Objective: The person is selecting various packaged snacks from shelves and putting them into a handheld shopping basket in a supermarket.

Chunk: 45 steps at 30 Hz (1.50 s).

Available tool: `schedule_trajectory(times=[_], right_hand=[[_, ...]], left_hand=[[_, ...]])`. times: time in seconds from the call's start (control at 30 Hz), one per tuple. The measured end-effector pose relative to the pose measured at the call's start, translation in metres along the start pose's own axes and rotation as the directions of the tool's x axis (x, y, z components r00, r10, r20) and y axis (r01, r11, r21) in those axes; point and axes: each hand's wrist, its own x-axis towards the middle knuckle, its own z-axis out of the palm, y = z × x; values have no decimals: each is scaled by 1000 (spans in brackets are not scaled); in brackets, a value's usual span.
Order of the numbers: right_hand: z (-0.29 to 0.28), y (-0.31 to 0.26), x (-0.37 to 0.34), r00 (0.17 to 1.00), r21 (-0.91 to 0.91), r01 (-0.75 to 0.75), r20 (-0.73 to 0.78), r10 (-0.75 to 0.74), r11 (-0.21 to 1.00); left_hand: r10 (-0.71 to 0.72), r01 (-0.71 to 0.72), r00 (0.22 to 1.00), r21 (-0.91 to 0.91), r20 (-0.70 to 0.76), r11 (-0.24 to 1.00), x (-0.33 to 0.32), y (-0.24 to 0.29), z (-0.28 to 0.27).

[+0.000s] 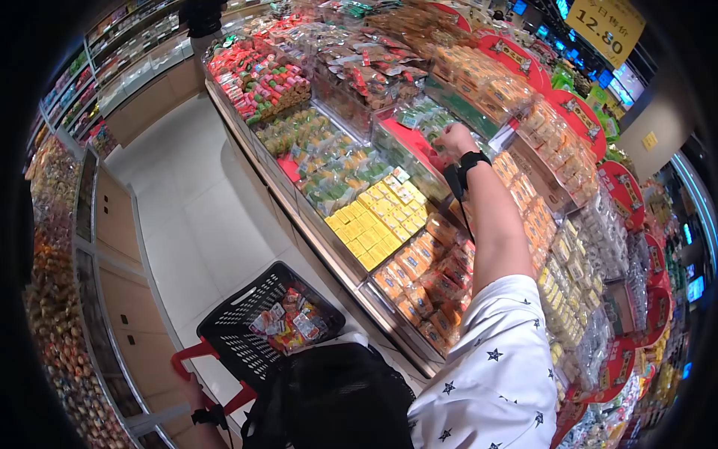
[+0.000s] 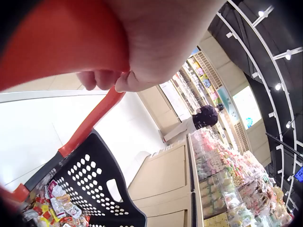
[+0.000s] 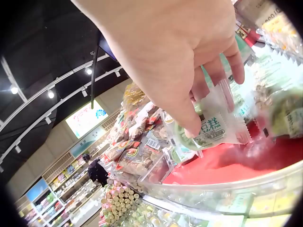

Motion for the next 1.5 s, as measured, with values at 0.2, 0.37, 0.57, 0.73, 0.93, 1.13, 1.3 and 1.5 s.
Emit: schedule_trajectory(times=[0.2, 0.37, 0.57, 0.73, 0.93, 1.13, 1.3, 1.5], right_hand=[[-7, -4, 15, 998, -298, 20, 56, -4, 954], [-10, -4, 5, 995, -663, -96, -66, 69, 742], [-17, -3, 8, 1000, -775, -4, -10, -6, 633], [-5, 22, 11, 998, -621, 59, 48, -37, 781], [-34, -50, -6, 963, -814, 234, 117, -244, 532], [32, -231, -64, 655, -68, 752, 180, -734, 655], [177, -307, -193, 323, 110, 903, 462, -826, 415], [370, -200, -267, 64, 186, 887, 856, -513, 422]], left_hand=[[-75, 75, 997, -54, -6, 996, -3, 11, -4], [-138, 139, 990, 49, -34, 989, -8, -12, -13], [-131, 133, 990, 39, -44, 990, -16, 13, -7], [6, 13, 995, 193, -99, 981, -42, 21, -14], [42, -12, 992, 251, -116, 968, -38, 36, -1], [-28, 99, 991, 595, -127, 798, -56, 63, 0], [256, -179, 963, 914, 87, 363, -61, 99, 47], [45, -306, 673, 222, 738, 926, -109, 117, 188]])
